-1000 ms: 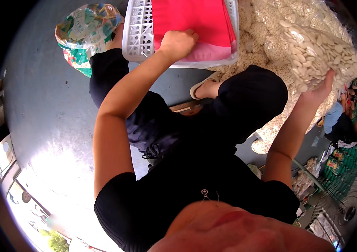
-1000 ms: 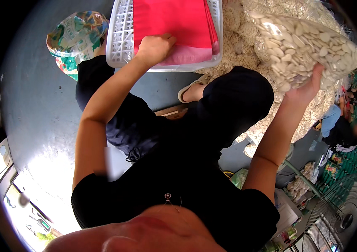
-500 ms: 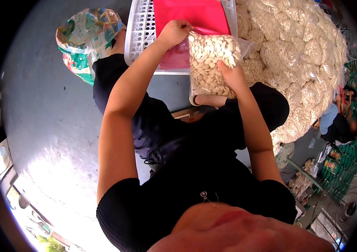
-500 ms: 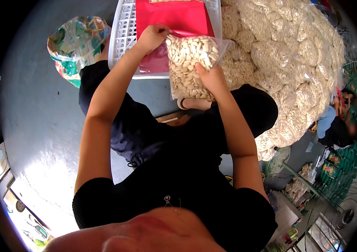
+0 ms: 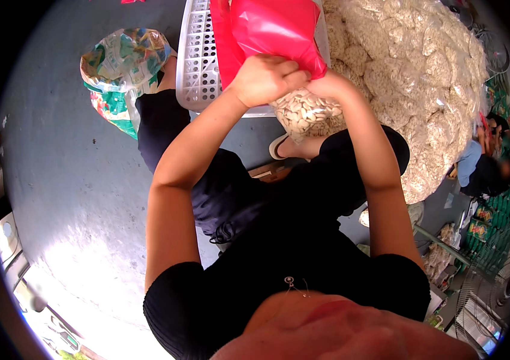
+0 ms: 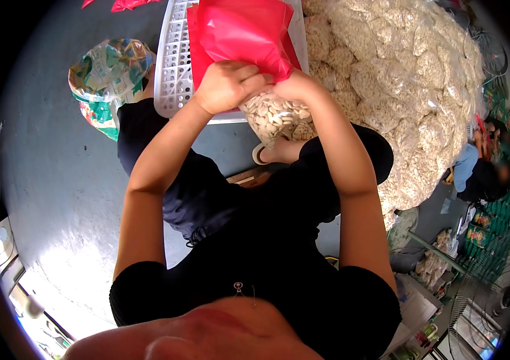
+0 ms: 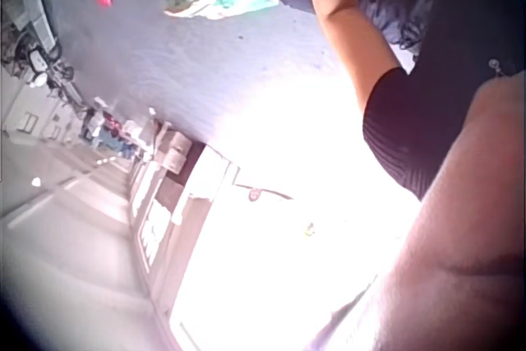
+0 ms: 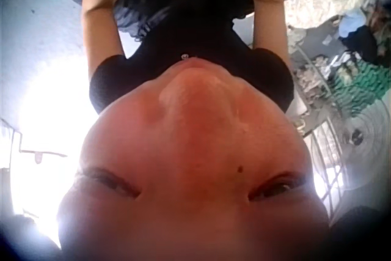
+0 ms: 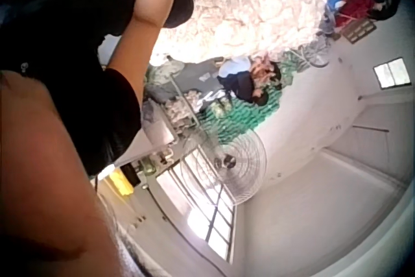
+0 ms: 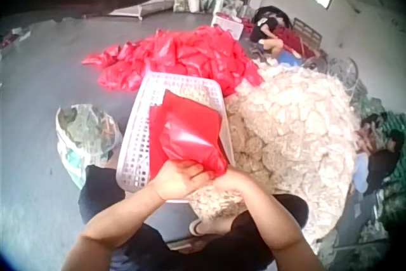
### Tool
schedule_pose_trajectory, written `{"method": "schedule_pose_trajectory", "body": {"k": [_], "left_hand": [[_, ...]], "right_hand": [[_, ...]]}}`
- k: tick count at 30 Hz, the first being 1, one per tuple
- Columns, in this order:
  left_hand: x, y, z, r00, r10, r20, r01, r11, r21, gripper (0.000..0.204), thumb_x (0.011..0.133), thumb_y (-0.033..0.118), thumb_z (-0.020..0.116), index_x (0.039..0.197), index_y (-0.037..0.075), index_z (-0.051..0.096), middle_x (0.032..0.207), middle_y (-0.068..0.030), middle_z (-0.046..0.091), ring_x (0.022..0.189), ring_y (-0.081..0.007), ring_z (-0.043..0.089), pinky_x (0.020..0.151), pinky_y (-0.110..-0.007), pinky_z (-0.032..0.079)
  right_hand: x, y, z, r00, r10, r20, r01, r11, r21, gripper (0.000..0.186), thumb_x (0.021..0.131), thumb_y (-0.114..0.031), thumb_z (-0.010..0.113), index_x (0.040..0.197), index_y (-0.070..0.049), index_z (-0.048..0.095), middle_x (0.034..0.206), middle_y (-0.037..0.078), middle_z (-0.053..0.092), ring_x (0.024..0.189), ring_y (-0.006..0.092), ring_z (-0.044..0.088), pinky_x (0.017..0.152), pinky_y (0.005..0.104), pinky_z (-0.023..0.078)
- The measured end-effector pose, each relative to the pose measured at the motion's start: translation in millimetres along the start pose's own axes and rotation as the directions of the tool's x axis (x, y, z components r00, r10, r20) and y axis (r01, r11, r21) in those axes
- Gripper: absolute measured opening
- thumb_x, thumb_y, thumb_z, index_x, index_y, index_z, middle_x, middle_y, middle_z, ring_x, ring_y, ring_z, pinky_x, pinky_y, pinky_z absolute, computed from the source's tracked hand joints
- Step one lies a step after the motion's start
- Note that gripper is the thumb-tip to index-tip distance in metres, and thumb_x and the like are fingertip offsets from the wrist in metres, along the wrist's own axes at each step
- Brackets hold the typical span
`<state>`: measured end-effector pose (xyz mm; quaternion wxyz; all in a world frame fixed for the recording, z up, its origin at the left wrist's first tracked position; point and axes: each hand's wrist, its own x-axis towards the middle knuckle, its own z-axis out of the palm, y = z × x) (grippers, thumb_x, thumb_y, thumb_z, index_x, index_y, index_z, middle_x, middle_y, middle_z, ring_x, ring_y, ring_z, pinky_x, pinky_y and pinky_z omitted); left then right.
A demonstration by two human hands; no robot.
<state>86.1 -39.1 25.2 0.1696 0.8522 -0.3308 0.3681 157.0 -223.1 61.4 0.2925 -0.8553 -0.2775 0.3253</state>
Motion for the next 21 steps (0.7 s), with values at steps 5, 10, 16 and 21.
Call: {"method": "schedule_pose_trajectory", "body": {"k": [5, 10, 16, 21], "left_hand": [[-35, -1, -25, 0.514, -0.738, 0.437, 0.660, 0.666, 0.348, 0.037, 0.084, 0.044, 0.065, 0.104, 0.014, 0.064, 0.075, -0.0066, 0.069, 0.068, -0.0283, 0.068, 0.058, -0.040, 0.054], [-53, 7, -31, 0.657, -0.528, 0.538, 0.610, 0.792, 0.033, 0.027, 0.085, 0.030, 0.063, 0.069, 0.009, 0.067, 0.068, -0.0139, 0.065, 0.064, -0.0337, 0.064, 0.058, -0.044, 0.051], [-39, 22, -38, 0.559, -0.286, 0.778, 0.717, 0.639, -0.280, 0.019, 0.087, 0.022, 0.061, 0.078, 0.006, 0.067, 0.078, -0.0148, 0.066, 0.073, -0.0327, 0.064, 0.066, -0.042, 0.050], [-41, 57, -12, 0.699, -0.240, 0.673, 0.580, 0.741, -0.339, 0.017, 0.089, 0.022, 0.060, 0.083, 0.008, 0.067, 0.078, -0.0105, 0.067, 0.074, -0.0324, 0.064, 0.068, -0.043, 0.050]], "right_hand": [[4, 63, 19, 0.985, 0.165, 0.041, -0.145, 0.695, 0.705, 0.034, 0.093, -0.020, 0.063, 0.119, 0.001, 0.060, 0.108, 0.010, 0.068, 0.091, 0.0168, 0.067, 0.081, 0.0333, 0.054], [2, 61, 15, 0.988, 0.131, 0.087, -0.140, 0.493, 0.859, 0.037, 0.090, -0.013, 0.064, 0.122, 0.004, 0.056, 0.108, 0.013, 0.068, 0.101, 0.0212, 0.068, 0.084, 0.0306, 0.054], [4, 67, 22, 0.962, 0.228, -0.153, 0.129, 0.118, 0.985, 0.038, 0.091, -0.019, 0.063, 0.123, 0.001, 0.057, 0.113, 0.013, 0.067, 0.096, 0.0214, 0.068, 0.082, 0.0360, 0.059], [40, 44, 50, 0.756, -0.331, -0.566, 0.428, 0.903, 0.044, 0.044, 0.095, -0.029, 0.057, 0.132, -0.004, 0.053, 0.124, 0.011, 0.063, 0.111, 0.0253, 0.063, 0.089, 0.0370, 0.054]]}}
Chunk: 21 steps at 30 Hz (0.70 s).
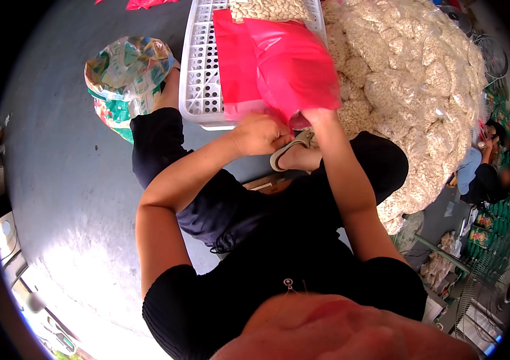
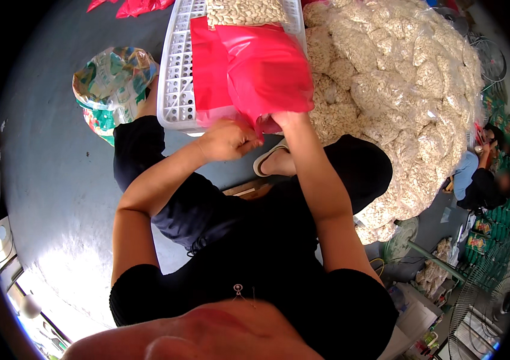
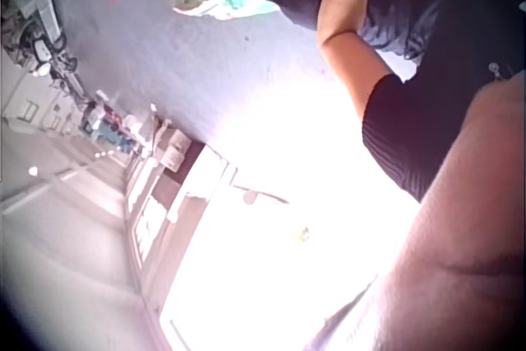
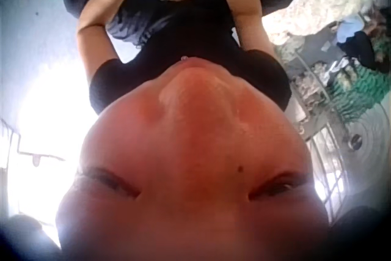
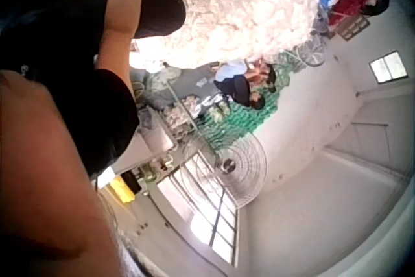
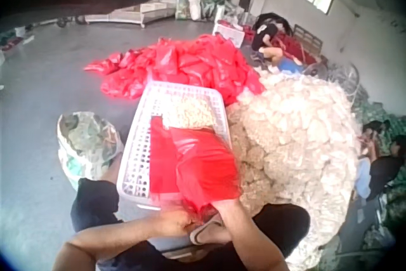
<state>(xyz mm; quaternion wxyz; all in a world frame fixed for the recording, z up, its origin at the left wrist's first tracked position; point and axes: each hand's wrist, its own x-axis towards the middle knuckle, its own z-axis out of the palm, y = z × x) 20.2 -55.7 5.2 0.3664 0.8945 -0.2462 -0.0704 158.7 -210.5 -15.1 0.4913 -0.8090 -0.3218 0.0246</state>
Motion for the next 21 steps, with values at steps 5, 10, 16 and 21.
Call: {"method": "schedule_pose_trajectory", "body": {"k": [5, 10, 16, 21], "left_hand": [[-4, -4, 12, 0.955, -0.018, 0.297, 0.017, 1.000, 0.005, 0.020, 0.087, 0.026, 0.060, 0.080, 0.009, 0.067, 0.078, -0.0108, 0.066, 0.076, -0.0335, 0.063, 0.067, -0.042, 0.049], [-8, -5, -14, 0.986, 0.036, 0.160, -0.038, 0.999, 0.008, 0.025, 0.086, 0.024, 0.060, 0.071, 0.004, 0.064, 0.069, -0.0152, 0.062, 0.068, -0.0337, 0.062, 0.064, -0.042, 0.048], [-28, -28, -65, 0.820, -0.445, 0.360, 0.487, 0.873, -0.028, 0.035, 0.091, 0.028, 0.054, 0.066, 0.005, 0.066, 0.060, -0.0088, 0.062, 0.058, -0.0235, 0.061, 0.062, -0.036, 0.047], [-39, -19, -48, 0.714, -0.458, 0.530, 0.569, 0.820, -0.059, 0.046, 0.094, 0.034, 0.049, 0.062, 0.006, 0.068, 0.062, -0.0075, 0.064, 0.066, -0.0241, 0.062, 0.070, -0.036, 0.049]], "right_hand": [[17, -22, 49, 0.877, 0.475, -0.069, -0.354, 0.738, 0.575, 0.047, 0.094, -0.030, 0.060, 0.133, -0.005, 0.052, 0.126, 0.011, 0.062, 0.110, 0.0261, 0.063, 0.089, 0.0376, 0.053], [56, -12, 72, 0.874, 0.464, 0.142, -0.440, 0.634, 0.636, 0.050, 0.092, -0.031, 0.062, 0.133, -0.005, 0.051, 0.127, 0.011, 0.061, 0.110, 0.0266, 0.063, 0.088, 0.0380, 0.053], [-5, -7, 41, 0.948, 0.169, 0.271, -0.256, 0.910, 0.327, 0.053, 0.090, -0.032, 0.065, 0.133, -0.006, 0.050, 0.129, 0.012, 0.059, 0.109, 0.0271, 0.063, 0.087, 0.0385, 0.053], [-101, -29, -38, 0.960, 0.278, 0.038, -0.234, 0.868, -0.438, 0.054, 0.083, -0.035, 0.071, 0.127, -0.008, 0.054, 0.110, 0.018, 0.065, 0.106, 0.0360, 0.062, 0.085, 0.0411, 0.051]]}}
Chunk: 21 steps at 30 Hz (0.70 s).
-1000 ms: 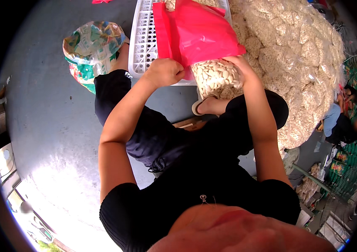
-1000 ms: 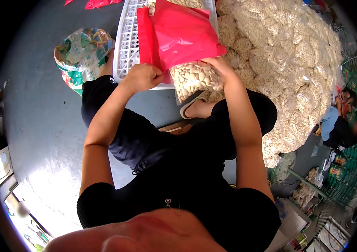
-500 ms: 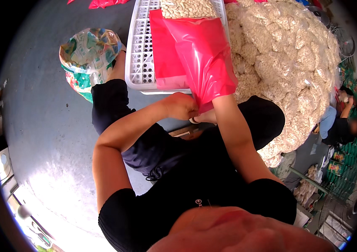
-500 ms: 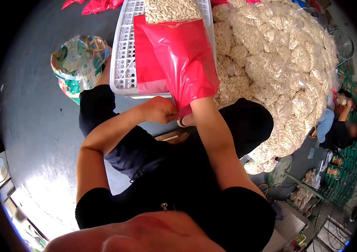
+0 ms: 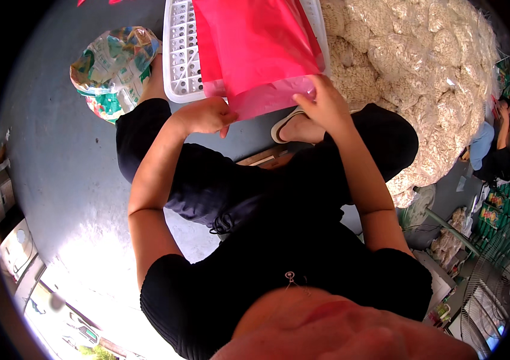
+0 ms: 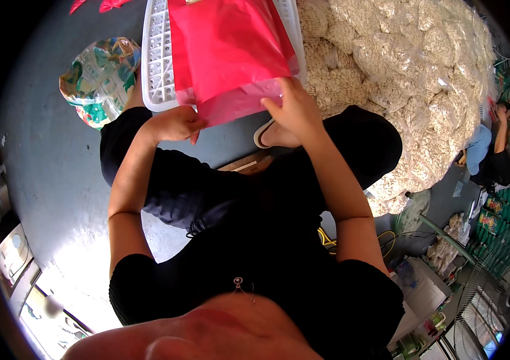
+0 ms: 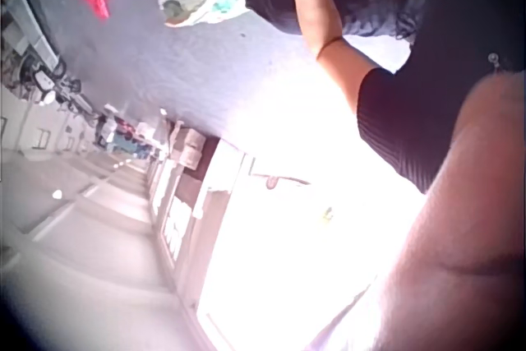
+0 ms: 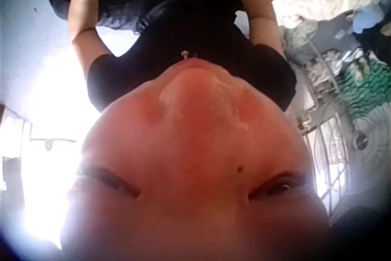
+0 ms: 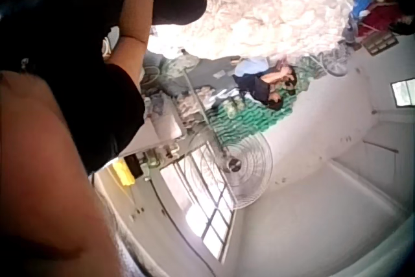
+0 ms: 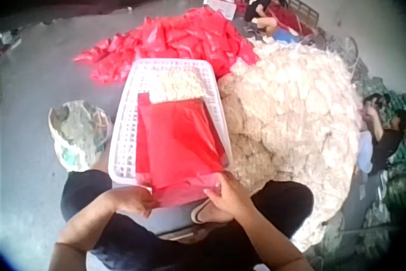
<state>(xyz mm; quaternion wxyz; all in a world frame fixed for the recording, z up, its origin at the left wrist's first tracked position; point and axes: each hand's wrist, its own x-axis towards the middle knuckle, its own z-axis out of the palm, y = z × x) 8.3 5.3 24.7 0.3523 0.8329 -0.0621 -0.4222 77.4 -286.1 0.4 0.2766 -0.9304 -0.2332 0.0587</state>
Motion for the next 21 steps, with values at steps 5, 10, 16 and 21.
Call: {"method": "schedule_pose_trajectory", "body": {"k": [5, 10, 16, 21], "left_hand": [[2, -5, 16, 0.983, -0.171, -0.066, 0.180, 0.967, 0.181, 0.046, 0.093, 0.038, 0.053, 0.064, 0.008, 0.069, 0.066, -0.0097, 0.066, 0.071, -0.0264, 0.065, 0.071, -0.038, 0.051], [-15, 70, 36, 0.890, 0.092, -0.447, 0.144, 0.872, 0.467, 0.032, 0.087, 0.043, 0.063, 0.081, 0.012, 0.072, 0.073, -0.0091, 0.068, 0.075, -0.0283, 0.067, 0.065, -0.042, 0.053], [87, 110, 63, 0.512, 0.398, -0.761, -0.123, 0.911, 0.394, 0.015, 0.083, 0.027, 0.069, 0.095, 0.021, 0.074, 0.084, -0.0043, 0.067, 0.078, -0.0270, 0.068, 0.064, -0.040, 0.055], [142, 110, 74, 0.527, 0.348, -0.775, -0.329, 0.925, 0.192, 0.013, 0.082, 0.020, 0.069, 0.094, 0.019, 0.073, 0.088, -0.0061, 0.066, 0.081, -0.0279, 0.067, 0.069, -0.038, 0.054]], "right_hand": [[-3, 56, -20, 0.989, 0.145, -0.034, -0.140, 0.982, 0.125, 0.044, 0.083, -0.029, 0.073, 0.116, -0.003, 0.060, 0.100, 0.011, 0.066, 0.090, 0.0274, 0.065, 0.077, 0.0369, 0.052], [1, 85, -11, 0.949, 0.161, 0.269, -0.275, 0.840, 0.467, 0.029, 0.086, -0.023, 0.071, 0.102, 0.000, 0.068, 0.087, 0.008, 0.069, 0.078, 0.0180, 0.063, 0.071, 0.0307, 0.050], [-8, 67, -14, 0.966, 0.214, 0.142, -0.246, 0.932, 0.266, 0.023, 0.087, -0.019, 0.067, 0.100, -0.001, 0.068, 0.086, 0.014, 0.070, 0.076, 0.0248, 0.066, 0.071, 0.0343, 0.050], [-13, 76, -7, 0.985, 0.166, 0.052, -0.173, 0.958, 0.228, 0.021, 0.086, -0.019, 0.067, 0.095, 0.000, 0.068, 0.089, 0.020, 0.069, 0.084, 0.0361, 0.067, 0.073, 0.0390, 0.052]]}}
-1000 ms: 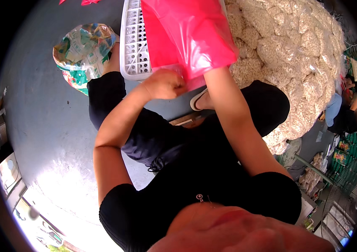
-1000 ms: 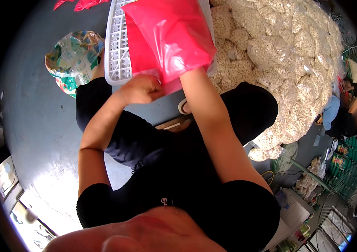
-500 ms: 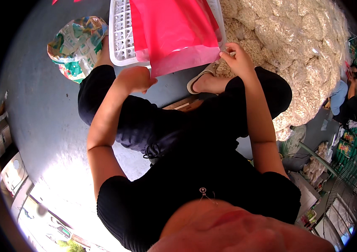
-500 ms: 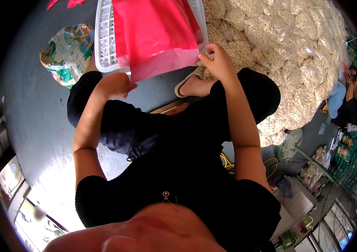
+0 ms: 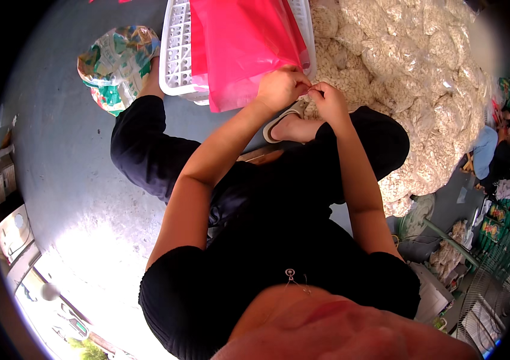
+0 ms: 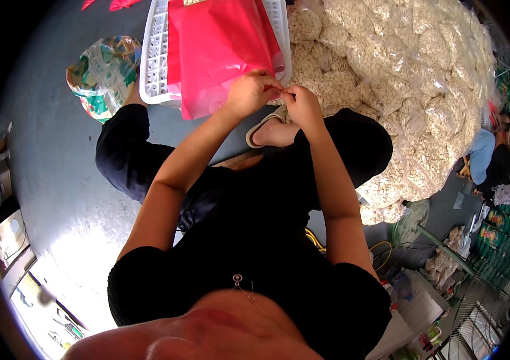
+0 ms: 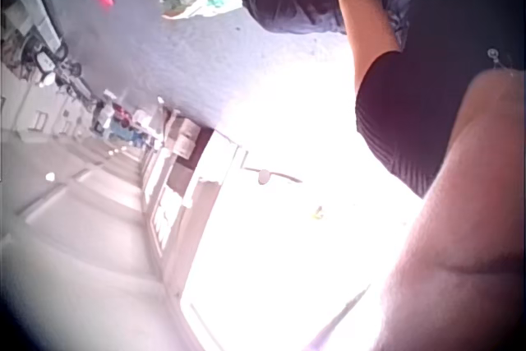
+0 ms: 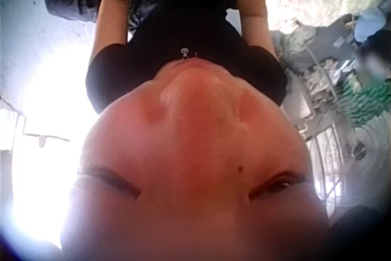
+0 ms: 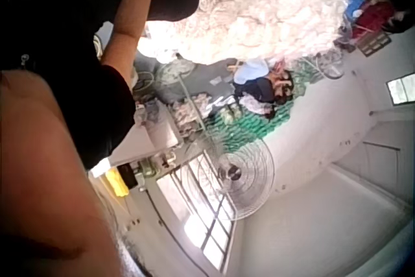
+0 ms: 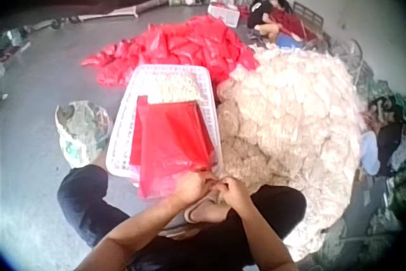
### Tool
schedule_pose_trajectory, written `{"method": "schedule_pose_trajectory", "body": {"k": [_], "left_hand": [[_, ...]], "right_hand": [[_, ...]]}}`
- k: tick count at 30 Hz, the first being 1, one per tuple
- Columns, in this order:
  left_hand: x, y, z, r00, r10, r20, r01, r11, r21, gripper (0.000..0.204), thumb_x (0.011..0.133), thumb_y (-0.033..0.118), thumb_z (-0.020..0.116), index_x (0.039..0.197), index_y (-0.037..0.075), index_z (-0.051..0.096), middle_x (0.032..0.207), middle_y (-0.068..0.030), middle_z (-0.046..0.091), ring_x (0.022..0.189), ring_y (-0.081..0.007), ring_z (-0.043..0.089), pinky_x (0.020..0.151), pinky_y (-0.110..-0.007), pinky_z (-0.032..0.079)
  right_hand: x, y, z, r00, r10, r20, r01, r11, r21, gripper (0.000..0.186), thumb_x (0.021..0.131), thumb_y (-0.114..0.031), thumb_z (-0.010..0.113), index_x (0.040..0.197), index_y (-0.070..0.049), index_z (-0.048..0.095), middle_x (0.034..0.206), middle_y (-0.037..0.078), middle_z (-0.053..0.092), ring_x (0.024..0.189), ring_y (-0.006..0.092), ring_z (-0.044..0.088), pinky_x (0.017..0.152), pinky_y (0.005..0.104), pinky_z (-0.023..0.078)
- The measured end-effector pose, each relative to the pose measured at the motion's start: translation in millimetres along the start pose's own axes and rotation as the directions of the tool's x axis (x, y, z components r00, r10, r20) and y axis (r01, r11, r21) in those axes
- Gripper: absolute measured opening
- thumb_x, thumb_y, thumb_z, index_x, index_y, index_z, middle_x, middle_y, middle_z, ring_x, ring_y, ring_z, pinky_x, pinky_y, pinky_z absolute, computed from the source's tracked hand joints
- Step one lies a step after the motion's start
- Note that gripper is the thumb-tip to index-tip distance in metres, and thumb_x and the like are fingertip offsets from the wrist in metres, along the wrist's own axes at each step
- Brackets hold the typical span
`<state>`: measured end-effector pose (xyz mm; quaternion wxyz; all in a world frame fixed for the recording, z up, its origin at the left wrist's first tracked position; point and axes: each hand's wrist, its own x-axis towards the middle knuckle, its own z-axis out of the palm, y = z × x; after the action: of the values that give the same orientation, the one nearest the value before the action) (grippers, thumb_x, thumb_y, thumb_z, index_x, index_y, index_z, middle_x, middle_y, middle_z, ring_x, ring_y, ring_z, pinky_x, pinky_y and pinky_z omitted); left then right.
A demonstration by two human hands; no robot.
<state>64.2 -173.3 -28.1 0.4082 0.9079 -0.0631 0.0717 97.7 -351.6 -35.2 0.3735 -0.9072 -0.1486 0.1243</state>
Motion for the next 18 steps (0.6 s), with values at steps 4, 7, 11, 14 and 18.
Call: {"method": "schedule_pose_trajectory", "body": {"k": [4, 7, 11, 14, 18], "left_hand": [[-5, -5, 1, 0.999, -0.048, -0.001, 0.046, 0.971, -0.236, 0.008, 0.084, 0.016, 0.064, 0.090, 0.015, 0.069, 0.097, -0.0072, 0.066, 0.085, -0.0304, 0.066, 0.071, -0.040, 0.053], [-26, -14, -14, 0.999, 0.029, -0.024, -0.033, 0.983, -0.180, 0.012, 0.084, 0.015, 0.064, 0.095, 0.013, 0.066, 0.100, -0.0078, 0.067, 0.086, -0.0316, 0.066, 0.072, -0.042, 0.053], [-18, -3, -26, 0.997, -0.071, 0.007, 0.070, 0.997, 0.030, 0.025, 0.084, 0.016, 0.065, 0.108, 0.018, 0.067, 0.103, -0.0079, 0.068, 0.086, -0.0311, 0.066, 0.072, -0.041, 0.053], [-5, -4, -1, 1.000, 0.006, -0.024, -0.007, 1.000, -0.015, 0.026, 0.083, 0.019, 0.068, 0.108, 0.021, 0.070, 0.100, -0.0070, 0.068, 0.087, -0.0287, 0.066, 0.071, -0.039, 0.053], [-4, -12, 14, 0.991, -0.128, 0.028, 0.131, 0.952, -0.276, 0.016, 0.081, 0.018, 0.072, 0.097, 0.020, 0.073, 0.094, -0.0030, 0.069, 0.080, -0.0253, 0.067, 0.066, -0.036, 0.053]], "right_hand": [[5, 18, 5, 0.999, -0.045, 0.011, 0.044, 0.995, 0.091, 0.021, 0.086, -0.019, 0.067, 0.095, 0.001, 0.067, 0.086, 0.019, 0.069, 0.080, 0.0322, 0.068, 0.072, 0.0367, 0.052], [5, 21, 4, 0.998, -0.013, 0.054, 0.005, 0.988, 0.156, 0.021, 0.086, -0.018, 0.067, 0.095, 0.001, 0.067, 0.085, 0.017, 0.069, 0.078, 0.0284, 0.068, 0.070, 0.0347, 0.051], [3, 5, -3, 0.997, -0.063, 0.038, 0.057, 0.989, 0.137, 0.018, 0.085, -0.015, 0.066, 0.092, 0.001, 0.067, 0.082, 0.015, 0.069, 0.075, 0.0293, 0.066, 0.068, 0.0355, 0.051], [3, -6, -8, 0.979, -0.196, -0.052, 0.195, 0.981, -0.018, 0.016, 0.084, -0.014, 0.067, 0.090, 0.001, 0.067, 0.081, 0.015, 0.068, 0.074, 0.0319, 0.065, 0.067, 0.0374, 0.050], [2, -4, -11, 0.965, -0.253, -0.070, 0.250, 0.967, -0.050, 0.016, 0.083, -0.014, 0.067, 0.088, 0.001, 0.067, 0.082, 0.017, 0.068, 0.075, 0.0333, 0.065, 0.066, 0.0384, 0.050]]}}
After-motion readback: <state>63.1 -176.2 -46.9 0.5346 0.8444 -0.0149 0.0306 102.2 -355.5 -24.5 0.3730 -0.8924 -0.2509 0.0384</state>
